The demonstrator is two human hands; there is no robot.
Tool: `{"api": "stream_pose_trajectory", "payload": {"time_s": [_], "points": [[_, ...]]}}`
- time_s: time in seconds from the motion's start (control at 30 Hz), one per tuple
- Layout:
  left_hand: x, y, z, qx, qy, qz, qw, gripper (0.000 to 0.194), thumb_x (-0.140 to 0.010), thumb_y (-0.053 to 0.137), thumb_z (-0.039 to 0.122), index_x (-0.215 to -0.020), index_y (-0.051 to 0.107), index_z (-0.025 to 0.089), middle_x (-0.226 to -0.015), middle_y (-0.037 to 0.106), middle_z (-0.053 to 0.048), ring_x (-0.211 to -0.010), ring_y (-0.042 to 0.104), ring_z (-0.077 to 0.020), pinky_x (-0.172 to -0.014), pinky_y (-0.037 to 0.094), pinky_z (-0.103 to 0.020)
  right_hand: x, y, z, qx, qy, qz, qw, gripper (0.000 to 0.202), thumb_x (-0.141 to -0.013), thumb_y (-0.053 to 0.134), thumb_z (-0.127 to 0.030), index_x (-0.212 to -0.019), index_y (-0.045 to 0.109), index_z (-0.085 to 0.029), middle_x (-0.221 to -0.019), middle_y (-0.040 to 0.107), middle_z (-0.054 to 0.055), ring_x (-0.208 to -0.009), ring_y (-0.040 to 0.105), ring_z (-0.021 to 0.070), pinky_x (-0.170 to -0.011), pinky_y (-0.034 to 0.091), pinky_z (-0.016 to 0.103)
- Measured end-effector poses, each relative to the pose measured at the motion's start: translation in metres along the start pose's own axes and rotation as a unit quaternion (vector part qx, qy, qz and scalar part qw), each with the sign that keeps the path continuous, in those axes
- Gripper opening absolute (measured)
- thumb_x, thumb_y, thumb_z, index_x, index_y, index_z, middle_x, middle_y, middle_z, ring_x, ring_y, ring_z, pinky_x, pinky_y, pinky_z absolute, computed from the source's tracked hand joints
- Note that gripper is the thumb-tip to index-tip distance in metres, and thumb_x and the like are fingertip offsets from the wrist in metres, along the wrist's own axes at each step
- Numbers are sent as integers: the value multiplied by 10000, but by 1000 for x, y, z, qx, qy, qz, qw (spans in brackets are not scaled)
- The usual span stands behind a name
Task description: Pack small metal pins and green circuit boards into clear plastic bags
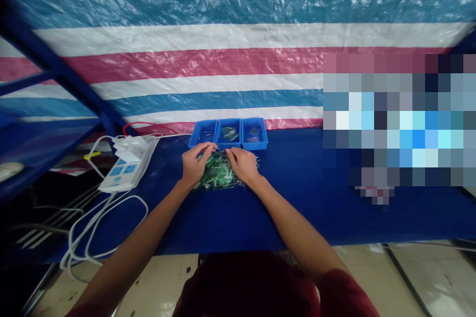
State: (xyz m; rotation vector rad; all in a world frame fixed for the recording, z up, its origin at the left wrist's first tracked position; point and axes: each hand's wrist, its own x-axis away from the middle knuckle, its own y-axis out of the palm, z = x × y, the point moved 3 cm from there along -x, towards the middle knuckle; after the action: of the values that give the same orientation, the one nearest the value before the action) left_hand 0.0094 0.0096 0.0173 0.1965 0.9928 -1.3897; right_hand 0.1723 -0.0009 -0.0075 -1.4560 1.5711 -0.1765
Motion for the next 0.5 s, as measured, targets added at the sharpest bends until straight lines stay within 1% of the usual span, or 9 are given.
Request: {"api": "stream_pose_trajectory", "payload": {"time_s": [0.1, 0.2, 0.27, 0.3, 0.33, 0.37, 0.4, 0.43, 0.5], "points": [[-3, -10, 3, -72, 66, 62, 993, 226, -925, 525, 301, -939, 711, 174, -904, 738, -54, -843, 684, -166, -816, 529, -298, -1, -1, 0, 14, 2, 0, 1000, 407, -990, 344, -362, -697, 567, -189, -657, 620, 27, -616, 563, 145, -587, 318, 246], [-12, -21, 2, -115, 128, 121, 978, 198, -917, 541, 259, -961, 712, 170, -924, 740, -62, -887, 680, -180, -869, 512, -336, -1, 0, 0, 23, 5, -6, 1000, 400, -986, 354, -360, -704, 580, -189, -664, 624, 25, -637, 569, 147, -588, 315, 243], [-22, -27, -5, -143, 140, 138, 970, 209, -922, 531, 256, -981, 710, 167, -948, 739, -70, -913, 676, -189, -907, 495, -360, 0, 1, 1, 27, 8, -9, 1000, 400, -986, 353, -361, -715, 589, -188, -669, 627, 25, -644, 574, 148, -588, 314, 245], [-28, -29, -10, -161, 130, 133, 969, 227, -931, 514, 266, -993, 709, 166, -964, 736, -74, -933, 671, -196, -924, 485, -375, 0, 1, 1, 28, 9, -10, 1000, 399, -987, 352, -360, -719, 592, -187, -671, 628, 24, -645, 576, 148, -590, 315, 245], [-34, -29, -15, -182, 111, 112, 970, 252, -942, 490, 277, -1008, 706, 166, -985, 732, -80, -960, 663, -205, -939, 476, -391, 0, 1, 0, 29, 9, -12, 999, 397, -987, 353, -359, -722, 593, -187, -675, 631, 24, -648, 579, 148, -593, 316, 246], [-39, -28, -21, -208, 89, 73, 971, 274, -950, 470, 292, -1019, 704, 169, -999, 728, -84, -986, 653, -218, -950, 466, -411, 0, 1, 0, 30, 11, -14, 999, 396, -987, 354, -355, -721, 594, -186, -680, 633, 24, -653, 581, 148, -596, 317, 247], [-43, -26, -27, -238, 69, 20, 969, 291, -952, 458, 308, -1034, 702, 173, -1016, 723, -90, -1024, 638, -237, -962, 454, -437, -1, -1, 0, 33, 14, -19, 999, 395, -986, 355, -350, -719, 596, -185, -683, 635, 25, -657, 584, 150, -600, 320, 248], [-43, -24, -32, -266, 51, -30, 962, 310, -954, 446, 319, -1062, 695, 169, -1051, 713, -103, -1078, 612, -261, -979, 435, -465, -2, -2, 0, 37, 21, -24, 999, 393, -985, 358, -345, -720, 599, -185, -687, 636, 26, -664, 587, 152, -604, 324, 249], [-37, -22, -35, -292, 31, -96, 951, 365, -960, 417, 342, -1157, 654, 148, -1152, 670, -132, -1171, 552, -286, -1016, 399, -487, -5, -8, 1, 47, 38, -42, 997, 374, -979, 369, -334, -739, 614, -186, -706, 643, 29, -681, 592, 159, -612, 337, 252]]}}
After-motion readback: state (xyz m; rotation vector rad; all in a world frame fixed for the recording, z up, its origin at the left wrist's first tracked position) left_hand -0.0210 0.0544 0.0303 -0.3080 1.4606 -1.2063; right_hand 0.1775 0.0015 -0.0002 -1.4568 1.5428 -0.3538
